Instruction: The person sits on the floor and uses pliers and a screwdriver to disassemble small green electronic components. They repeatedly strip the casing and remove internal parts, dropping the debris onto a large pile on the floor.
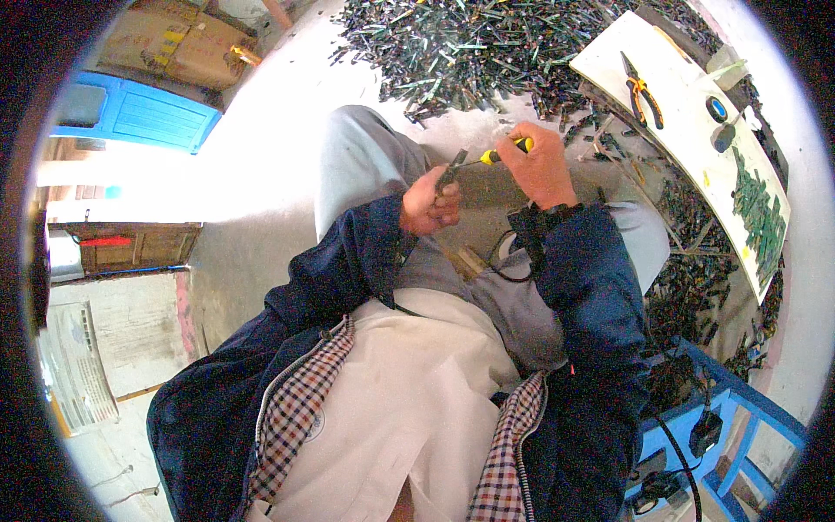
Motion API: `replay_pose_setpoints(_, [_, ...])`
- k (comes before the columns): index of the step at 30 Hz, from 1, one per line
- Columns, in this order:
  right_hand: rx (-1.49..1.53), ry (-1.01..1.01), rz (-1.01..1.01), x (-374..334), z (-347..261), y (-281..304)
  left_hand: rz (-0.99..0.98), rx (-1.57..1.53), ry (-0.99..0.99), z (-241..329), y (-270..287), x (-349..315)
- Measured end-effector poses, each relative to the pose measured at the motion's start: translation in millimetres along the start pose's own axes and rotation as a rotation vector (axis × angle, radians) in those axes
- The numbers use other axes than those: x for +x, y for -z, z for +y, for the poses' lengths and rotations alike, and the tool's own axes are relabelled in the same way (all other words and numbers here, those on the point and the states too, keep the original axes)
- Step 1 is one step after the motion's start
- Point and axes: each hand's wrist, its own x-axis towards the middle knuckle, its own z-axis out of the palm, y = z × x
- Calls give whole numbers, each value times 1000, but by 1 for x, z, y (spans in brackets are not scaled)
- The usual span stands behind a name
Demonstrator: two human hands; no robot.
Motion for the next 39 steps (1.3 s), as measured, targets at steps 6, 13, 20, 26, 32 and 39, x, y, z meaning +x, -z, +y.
replay_pose_setpoints(6, [224,-314,-156,1,-7,5,-6,82,-86,-3,-2,-1])
replay_pose_setpoints(13, [258,-162,65,-12,-16,11,-143,41,-151,14,-17,-13])
replay_pose_setpoints(20, [52,40,188,-17,-21,1,-150,-13,-103,10,-5,-2])
replay_pose_setpoints(26, [-21,122,195,-22,-28,3,-137,-56,-100,12,-3,-2])
replay_pose_setpoints(32, [-33,142,172,-25,-28,-5,-160,-79,-100,13,-5,-3])
replay_pose_setpoints(39, [-53,213,115,-26,-32,-8,-172,-95,-101,11,-1,0])
